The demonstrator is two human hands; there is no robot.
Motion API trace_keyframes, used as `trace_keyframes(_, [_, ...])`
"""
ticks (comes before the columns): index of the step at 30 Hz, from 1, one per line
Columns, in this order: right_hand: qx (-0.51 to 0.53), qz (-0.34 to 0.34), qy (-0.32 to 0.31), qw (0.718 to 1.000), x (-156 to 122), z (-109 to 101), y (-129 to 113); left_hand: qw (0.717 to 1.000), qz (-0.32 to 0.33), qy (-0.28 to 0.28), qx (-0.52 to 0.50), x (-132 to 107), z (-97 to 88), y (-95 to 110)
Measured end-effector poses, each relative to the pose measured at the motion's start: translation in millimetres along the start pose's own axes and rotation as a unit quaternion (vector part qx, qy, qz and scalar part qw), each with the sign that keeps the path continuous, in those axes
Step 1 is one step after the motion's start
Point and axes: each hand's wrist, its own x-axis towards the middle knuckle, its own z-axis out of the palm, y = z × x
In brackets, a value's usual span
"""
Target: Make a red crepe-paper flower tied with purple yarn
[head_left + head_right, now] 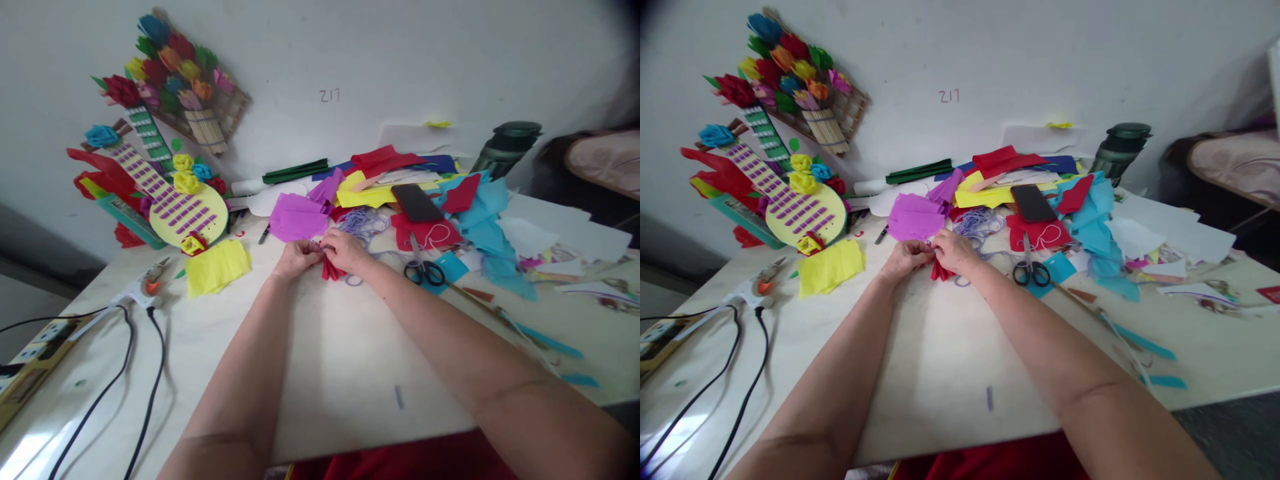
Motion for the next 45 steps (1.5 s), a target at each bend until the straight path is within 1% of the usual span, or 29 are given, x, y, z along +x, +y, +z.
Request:
trace_keyframes(9, [0.017,0.0,0.01,1.0,-0.7,-2.1,-1.3,1.0,0.009,0.005,0.028,1.5,0.4,-1.8])
trace_keyframes(17, [0.094,-0.018,0.018,0.995,1.8,-0.2,6.7,1.0,0.008,0.002,0.014,1.2,0.2,-2.3])
trace_keyframes(25, [0.181,0.02,-0.022,0.983,4.5,0.1,13.3,1.0,0.01,0.01,0.002,0.5,1.0,-0.9])
trace_keyframes(29, [0.216,0.022,-0.03,0.976,5.2,-0.9,13.2,1.0,0.009,0.005,0.0,-0.5,1.3,0.2])
trace_keyframes(34, [0.214,0.011,-0.037,0.976,4.4,-0.5,14.5,1.0,0.014,0.002,-0.01,-0.9,1.5,-0.5])
trace_keyframes(41, [0.196,-0.005,0.008,0.981,3.9,5.6,16.8,1.0,0.008,0.006,-0.02,-0.5,0.5,-0.9])
trace_keyframes(45, [0.192,-0.003,0.011,0.981,3.7,5.6,17.1,0.999,0.009,-0.005,-0.034,1.3,-1.1,-4.9])
